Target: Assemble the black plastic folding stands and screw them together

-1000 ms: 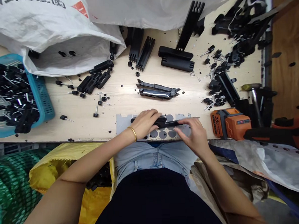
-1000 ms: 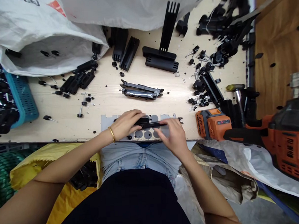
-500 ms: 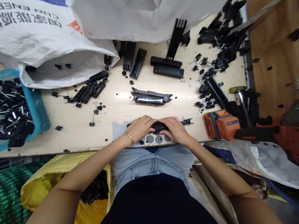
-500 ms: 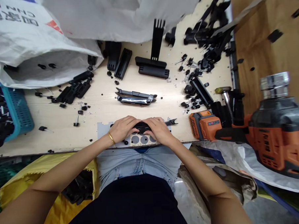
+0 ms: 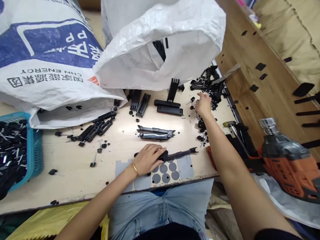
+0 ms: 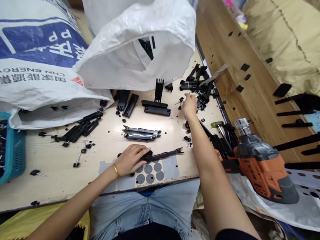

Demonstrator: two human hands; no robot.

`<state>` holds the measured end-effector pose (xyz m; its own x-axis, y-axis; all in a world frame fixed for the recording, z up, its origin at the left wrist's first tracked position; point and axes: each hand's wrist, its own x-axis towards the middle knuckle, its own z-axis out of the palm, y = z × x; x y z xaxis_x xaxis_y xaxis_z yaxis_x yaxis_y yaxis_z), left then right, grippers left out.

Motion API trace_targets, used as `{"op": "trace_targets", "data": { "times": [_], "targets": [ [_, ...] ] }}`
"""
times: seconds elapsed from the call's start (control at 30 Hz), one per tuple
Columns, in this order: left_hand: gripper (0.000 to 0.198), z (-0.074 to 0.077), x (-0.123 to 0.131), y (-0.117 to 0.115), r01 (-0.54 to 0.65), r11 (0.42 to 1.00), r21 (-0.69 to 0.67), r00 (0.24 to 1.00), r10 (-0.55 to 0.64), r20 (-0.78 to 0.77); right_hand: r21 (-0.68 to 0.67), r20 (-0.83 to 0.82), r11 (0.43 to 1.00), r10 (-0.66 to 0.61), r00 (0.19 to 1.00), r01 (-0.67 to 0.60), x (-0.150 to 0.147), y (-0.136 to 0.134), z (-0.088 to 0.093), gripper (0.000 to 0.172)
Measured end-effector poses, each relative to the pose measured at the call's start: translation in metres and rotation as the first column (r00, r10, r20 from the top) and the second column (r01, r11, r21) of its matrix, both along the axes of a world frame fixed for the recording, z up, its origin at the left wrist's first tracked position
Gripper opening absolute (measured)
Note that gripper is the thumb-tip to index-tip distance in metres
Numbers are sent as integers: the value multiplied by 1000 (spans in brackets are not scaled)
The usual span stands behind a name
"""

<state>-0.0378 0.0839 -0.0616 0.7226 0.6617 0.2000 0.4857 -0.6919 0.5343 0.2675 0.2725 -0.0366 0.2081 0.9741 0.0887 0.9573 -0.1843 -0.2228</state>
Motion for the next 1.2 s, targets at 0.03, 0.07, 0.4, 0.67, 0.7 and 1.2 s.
{"op": "trace_targets", "data": {
  "times": [0.03, 0.07, 0.4, 0.67, 0.7, 1.2],
  "targets": [
    [40, 3, -3, -3, -19, 1000, -9, 995, 20, 93, -64, 32, 997, 49, 998, -47, -1, 12, -1, 43],
    [38, 6, -7, -6, -53, 998, -27, 981, 57, 184, -123, 53, 988, 104, 993, -97, -4, 21, -2, 42],
    [29, 6, -96, 40, -759, 635, -141, 620, 772, 140, -85, -15, 919, 385, 923, -384, -3, 7, -28, 22],
    [36, -11, -135, 95, -802, 592, 82, 565, 796, -216, -240, -166, 852, 436, 885, -465, -22, -32, 4, 19],
    [36, -14, -134, 96, -786, 612, 86, 582, 780, -230, -262, -172, 852, 421, 891, -453, -23, -33, 6, 19],
    [48, -24, -137, 72, -766, 622, 162, 564, 772, -294, -206, -141, 910, 336, 931, -359, -18, -63, -21, 19]
  ]
}}
